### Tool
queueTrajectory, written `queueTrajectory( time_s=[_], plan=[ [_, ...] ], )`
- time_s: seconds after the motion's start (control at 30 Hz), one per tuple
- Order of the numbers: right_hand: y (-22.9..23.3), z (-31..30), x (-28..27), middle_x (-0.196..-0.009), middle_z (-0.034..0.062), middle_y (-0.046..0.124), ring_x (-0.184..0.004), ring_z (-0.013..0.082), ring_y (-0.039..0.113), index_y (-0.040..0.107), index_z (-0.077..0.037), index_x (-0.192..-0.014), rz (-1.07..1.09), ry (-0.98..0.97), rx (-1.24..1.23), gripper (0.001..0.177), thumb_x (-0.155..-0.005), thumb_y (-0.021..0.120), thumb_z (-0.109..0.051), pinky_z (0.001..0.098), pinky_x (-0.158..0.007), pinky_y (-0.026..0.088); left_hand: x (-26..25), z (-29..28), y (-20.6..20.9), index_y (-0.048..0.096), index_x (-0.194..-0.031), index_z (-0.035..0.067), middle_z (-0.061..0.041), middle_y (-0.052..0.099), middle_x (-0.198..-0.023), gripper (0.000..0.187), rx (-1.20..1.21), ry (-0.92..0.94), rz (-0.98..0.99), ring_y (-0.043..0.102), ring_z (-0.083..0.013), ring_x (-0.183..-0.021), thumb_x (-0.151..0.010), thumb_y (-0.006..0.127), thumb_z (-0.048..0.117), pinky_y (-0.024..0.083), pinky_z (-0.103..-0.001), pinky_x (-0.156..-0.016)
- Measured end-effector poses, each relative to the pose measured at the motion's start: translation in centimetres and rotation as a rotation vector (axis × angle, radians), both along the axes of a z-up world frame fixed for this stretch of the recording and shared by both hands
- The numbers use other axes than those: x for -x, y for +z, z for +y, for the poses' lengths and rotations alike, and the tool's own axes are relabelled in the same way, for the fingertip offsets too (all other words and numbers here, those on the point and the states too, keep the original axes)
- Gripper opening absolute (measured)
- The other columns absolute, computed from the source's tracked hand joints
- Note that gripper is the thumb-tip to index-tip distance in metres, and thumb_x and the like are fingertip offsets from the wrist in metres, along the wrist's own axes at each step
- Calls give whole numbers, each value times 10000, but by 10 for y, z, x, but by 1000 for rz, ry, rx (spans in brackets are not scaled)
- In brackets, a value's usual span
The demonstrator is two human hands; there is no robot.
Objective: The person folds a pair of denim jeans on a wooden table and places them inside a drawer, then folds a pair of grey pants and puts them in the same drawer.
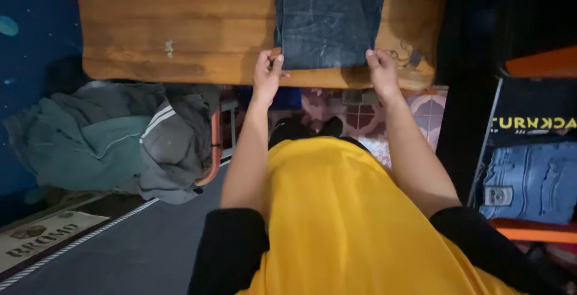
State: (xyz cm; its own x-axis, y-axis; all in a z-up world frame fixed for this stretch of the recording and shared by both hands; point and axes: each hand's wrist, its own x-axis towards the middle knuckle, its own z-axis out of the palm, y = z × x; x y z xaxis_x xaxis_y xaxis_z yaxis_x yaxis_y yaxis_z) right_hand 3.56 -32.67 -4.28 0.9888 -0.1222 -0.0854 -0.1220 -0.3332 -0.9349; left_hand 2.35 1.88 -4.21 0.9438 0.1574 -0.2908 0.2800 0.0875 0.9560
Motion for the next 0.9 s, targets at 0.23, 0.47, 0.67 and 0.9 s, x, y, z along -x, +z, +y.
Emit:
queueTrajectory(
  time_s=[0.23, 0.47, 0.67, 0.9],
  plan=[
    [-3, 24, 19, -1038, 286, 643, -1000, 470, 603, 712, 44, -954, -143, -38, 480, 309, -1036, 645, -246, 520, -902, 476, 0, 2, -49, 599, -1171, 28, -126, 737, -982, 317, -376, -75, -132, 721, -220, -809, -989, 717, 259, 559, -350, -726],
    [39, 52, 39, -1070, 250, 660, -1033, 443, 619, 732, 17, -1002, -40, -178, 488, 293, -1011, 661, -267, 489, -911, 494, 20, -5, 5, 589, -1228, 64, -169, 736, -1060, 443, -633, -48, -81, 731, -332, -947, -912, 726, 342, 551, -408, -845],
    [53, 67, 52, -1124, 226, 652, -1042, 424, 627, 714, 9, -987, -87, -234, 498, 266, -954, 727, -255, 480, -894, 504, 12, 2, 19, 670, -1177, 94, -162, 759, -1074, 444, -740, -87, -26, 716, -347, -1018, -858, 763, 389, 547, -418, -867],
    [25, 53, 47, -968, 28, 570, -828, 140, 524, 564, -70, -1144, 53, -169, -445, 195, -1045, 717, -139, 309, -729, 423, -1, 24, 19, 654, -1109, 45, -22, 710, -1021, 216, 95, -184, -35, 648, -135, -959, -971, 729, 194, 542, -316, -844]
  ],
)
